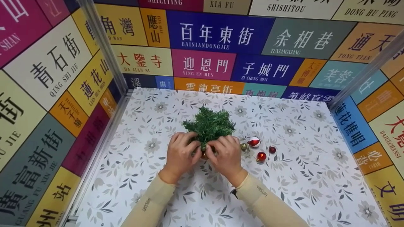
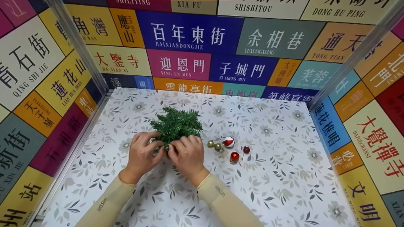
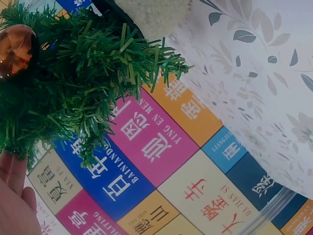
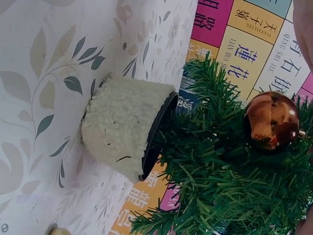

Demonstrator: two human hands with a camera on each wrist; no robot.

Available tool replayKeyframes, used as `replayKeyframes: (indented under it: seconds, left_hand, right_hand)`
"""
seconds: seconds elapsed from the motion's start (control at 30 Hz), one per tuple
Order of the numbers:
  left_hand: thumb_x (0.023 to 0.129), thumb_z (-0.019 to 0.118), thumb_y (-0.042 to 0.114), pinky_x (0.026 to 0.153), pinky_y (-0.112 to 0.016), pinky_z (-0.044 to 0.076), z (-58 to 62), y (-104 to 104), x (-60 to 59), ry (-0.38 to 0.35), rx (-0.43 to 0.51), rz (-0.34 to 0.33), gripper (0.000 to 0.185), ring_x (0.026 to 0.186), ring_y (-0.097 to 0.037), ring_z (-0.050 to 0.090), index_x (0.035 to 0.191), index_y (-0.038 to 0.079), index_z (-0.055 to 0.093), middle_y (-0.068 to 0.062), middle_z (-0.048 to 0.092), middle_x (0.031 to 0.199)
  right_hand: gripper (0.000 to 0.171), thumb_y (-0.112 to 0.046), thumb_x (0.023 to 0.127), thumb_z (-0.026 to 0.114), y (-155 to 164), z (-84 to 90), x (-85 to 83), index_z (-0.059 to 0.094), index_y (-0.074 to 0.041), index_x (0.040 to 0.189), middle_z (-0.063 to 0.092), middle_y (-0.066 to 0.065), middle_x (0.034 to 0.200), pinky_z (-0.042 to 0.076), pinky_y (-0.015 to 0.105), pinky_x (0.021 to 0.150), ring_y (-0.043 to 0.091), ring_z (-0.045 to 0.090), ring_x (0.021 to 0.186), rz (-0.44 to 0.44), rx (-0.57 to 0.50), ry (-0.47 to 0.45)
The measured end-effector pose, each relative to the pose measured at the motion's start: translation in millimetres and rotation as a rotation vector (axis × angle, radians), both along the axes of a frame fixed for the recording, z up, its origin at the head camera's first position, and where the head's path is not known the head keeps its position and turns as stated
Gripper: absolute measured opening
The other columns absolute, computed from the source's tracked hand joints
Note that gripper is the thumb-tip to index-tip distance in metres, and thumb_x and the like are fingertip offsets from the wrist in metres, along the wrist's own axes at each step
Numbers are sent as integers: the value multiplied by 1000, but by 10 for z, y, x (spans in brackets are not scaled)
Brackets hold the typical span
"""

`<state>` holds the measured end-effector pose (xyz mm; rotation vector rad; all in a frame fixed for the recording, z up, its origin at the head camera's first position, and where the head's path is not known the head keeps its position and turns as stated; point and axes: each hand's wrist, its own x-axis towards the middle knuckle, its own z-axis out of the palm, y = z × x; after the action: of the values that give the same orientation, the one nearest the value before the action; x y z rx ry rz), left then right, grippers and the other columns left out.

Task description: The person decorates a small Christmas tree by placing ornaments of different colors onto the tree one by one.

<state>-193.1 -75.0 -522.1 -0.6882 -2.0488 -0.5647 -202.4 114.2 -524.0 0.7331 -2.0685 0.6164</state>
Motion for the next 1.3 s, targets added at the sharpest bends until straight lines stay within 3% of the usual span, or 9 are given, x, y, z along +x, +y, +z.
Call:
replayKeyframes:
  seconds: [0.17,0.7,1.03,1.3]
  left_hand:
    - [89,63,16,89,-48,47,-1,5,-12,-9,3,0,13,88,-30,63,80,12,71,-11,66,110]
    - [88,72,26,88,-48,46,5,-8,-11,-2,-7,-15,16,87,-29,62,84,12,78,-9,66,108]
    - [87,69,16,90,-46,45,18,13,-13,-37,44,-14,10,88,-27,62,78,14,74,-7,67,107]
    - [83,69,16,89,-46,46,26,25,-7,-42,66,-27,5,87,-27,62,79,15,72,-7,67,105]
  right_hand:
    - [13,-25,91,67,-2,9,-2,73,-19,82,56,-5,71,40,39,66,21,47,63,-5,-13,-22]
    - [10,-26,89,72,-18,14,-3,74,-18,83,60,-4,74,39,39,65,22,49,64,-15,-12,-9]
    - [9,-25,89,73,-4,8,-6,75,-19,83,58,-4,72,40,40,65,22,50,64,1,7,1]
    - [8,-25,87,73,-18,21,12,74,-19,82,58,-5,72,39,38,63,21,49,63,17,-4,26]
